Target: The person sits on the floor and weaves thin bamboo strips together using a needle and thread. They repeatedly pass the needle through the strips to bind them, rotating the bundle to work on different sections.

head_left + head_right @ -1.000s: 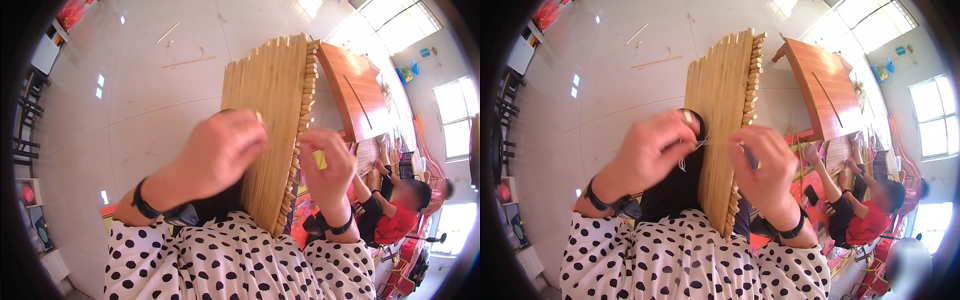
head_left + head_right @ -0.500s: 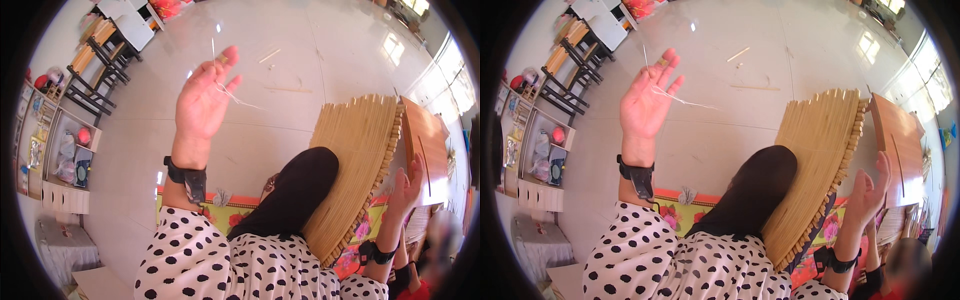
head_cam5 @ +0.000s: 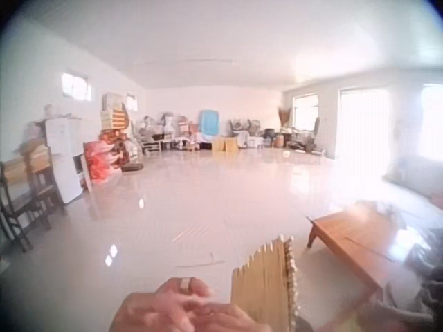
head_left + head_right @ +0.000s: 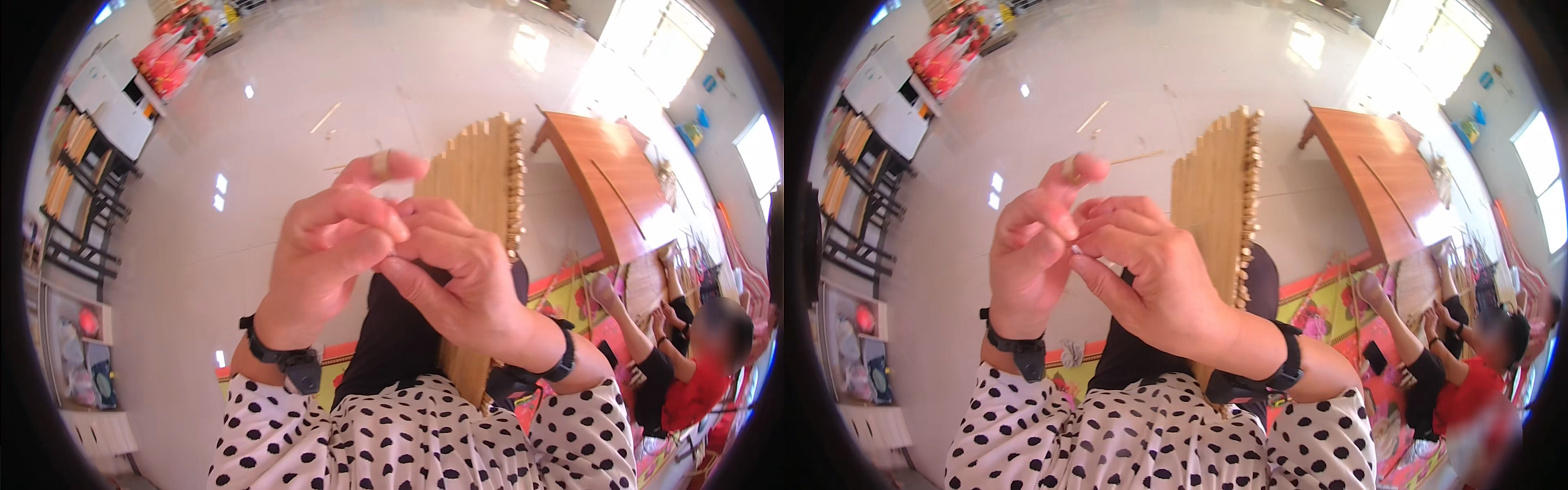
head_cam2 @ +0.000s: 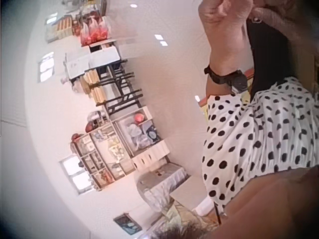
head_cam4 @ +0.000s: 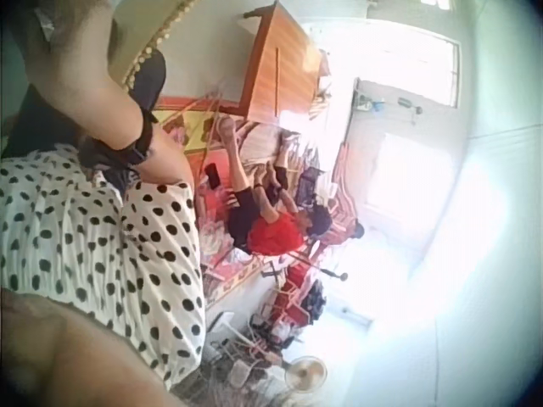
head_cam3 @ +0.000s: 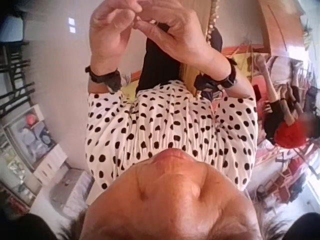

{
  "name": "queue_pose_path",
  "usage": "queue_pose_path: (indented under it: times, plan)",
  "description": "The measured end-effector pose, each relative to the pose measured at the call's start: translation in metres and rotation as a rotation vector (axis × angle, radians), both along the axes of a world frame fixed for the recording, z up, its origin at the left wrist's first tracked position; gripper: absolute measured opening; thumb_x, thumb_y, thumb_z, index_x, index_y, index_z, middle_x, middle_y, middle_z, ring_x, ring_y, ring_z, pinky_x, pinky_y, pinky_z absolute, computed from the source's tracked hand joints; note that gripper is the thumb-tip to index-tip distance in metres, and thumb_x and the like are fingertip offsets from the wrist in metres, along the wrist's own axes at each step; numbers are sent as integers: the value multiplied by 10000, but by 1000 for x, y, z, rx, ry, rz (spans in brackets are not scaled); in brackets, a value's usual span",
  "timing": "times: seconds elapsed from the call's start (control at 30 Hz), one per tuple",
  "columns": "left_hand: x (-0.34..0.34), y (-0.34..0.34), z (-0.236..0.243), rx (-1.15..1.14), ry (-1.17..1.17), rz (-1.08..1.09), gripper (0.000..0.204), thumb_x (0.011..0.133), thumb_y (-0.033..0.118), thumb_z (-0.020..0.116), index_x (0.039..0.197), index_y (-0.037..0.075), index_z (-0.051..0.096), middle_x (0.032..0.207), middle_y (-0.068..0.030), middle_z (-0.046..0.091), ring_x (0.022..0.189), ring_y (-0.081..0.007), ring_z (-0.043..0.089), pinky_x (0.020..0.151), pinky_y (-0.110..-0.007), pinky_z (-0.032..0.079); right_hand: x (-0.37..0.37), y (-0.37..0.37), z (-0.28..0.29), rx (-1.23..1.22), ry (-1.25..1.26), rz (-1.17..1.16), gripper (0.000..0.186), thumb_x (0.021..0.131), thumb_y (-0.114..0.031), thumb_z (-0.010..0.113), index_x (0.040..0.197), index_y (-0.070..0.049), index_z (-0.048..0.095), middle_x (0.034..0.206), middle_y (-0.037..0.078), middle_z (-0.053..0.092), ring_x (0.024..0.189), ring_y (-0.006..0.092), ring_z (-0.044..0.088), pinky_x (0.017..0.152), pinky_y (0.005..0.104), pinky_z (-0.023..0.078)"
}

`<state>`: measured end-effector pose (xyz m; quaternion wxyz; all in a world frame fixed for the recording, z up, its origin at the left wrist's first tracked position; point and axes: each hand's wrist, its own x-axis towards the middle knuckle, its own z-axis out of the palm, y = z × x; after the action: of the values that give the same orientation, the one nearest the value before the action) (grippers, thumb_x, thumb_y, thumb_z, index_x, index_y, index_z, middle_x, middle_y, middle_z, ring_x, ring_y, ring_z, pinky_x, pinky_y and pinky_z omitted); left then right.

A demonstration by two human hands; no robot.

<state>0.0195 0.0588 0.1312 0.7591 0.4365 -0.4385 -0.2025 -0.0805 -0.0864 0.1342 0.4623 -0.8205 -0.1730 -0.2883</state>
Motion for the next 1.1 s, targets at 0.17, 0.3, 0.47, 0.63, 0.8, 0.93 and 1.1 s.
queue_pose_path:
  times: [0.17, 0.3, 0.47, 0.63, 0.8, 0.93, 1.1]
  plan:
    - [5, 3, -21, -78, 106, -115, 147, 1003, 173, 633, 1018, 33, 594, 867, -93, 649, 683, -141, 568, 607, -272, 450, -26, -15, -15, -63, 85, -143, 280, 811, -33, 755, 1086, -59, 709, 1149, 141, 665, 1040, 312, 654, 879, 388, 539]
    - [30, 23, -25, -107, 126, 46, 180, 1042, 214, 571, 1059, 35, 563, 762, -65, 596, 569, -105, 506, 489, -226, 400, -42, -65, -38, -350, -109, -708, 401, 814, -45, 729, 1211, -52, 677, 1269, 166, 635, 1127, 319, 633, 877, 375, 558]
    - [49, 14, -32, 33, -62, 298, 121, 1054, 161, 533, 1032, 44, 556, 742, -37, 562, 575, -86, 528, 484, -213, 394, -54, -90, -68, 245, 320, -787, 451, 892, -115, 719, 1321, -31, 609, 1316, 97, 624, 1121, 174, 611, 797, 302, 553]
    - [49, -21, -55, 264, -266, 304, 76, 1017, 94, 582, 972, 35, 568, 669, 7, 542, 554, -56, 512, 502, -222, 400, -32, -82, -83, 307, 468, -710, 617, 839, -154, 766, 1367, 62, 532, 1165, 126, 683, 1037, 150, 637, 767, 277, 552]
    - [48, -51, -68, 366, -452, 218, 35, 949, 68, 649, 957, 42, 626, 644, -41, 599, 536, -128, 571, 516, -265, 450, -30, -85, -94, 258, 484, -815, 590, 828, -130, 771, 1333, 72, 543, 1107, 130, 697, 949, 140, 663, 743, 269, 548]
    - [52, -71, -79, 351, -646, 216, 78, 855, 56, 695, 933, 65, 698, 735, -99, 675, 598, -271, 642, 530, -346, 496, -29, -83, -100, 338, 522, -860, 535, 838, -96, 760, 1299, 82, 556, 1013, 93, 720, 894, 116, 669, 721, 245, 543]
    - [56, -86, -90, 302, -883, 245, 147, 790, -14, 722, 919, 57, 716, 699, -52, 643, 546, -231, 579, 512, -343, 463, -28, -79, -92, 536, 516, -800, 438, 839, -32, 750, 1237, 58, 591, 1001, 53, 723, 845, 59, 658, 708, 213, 533]
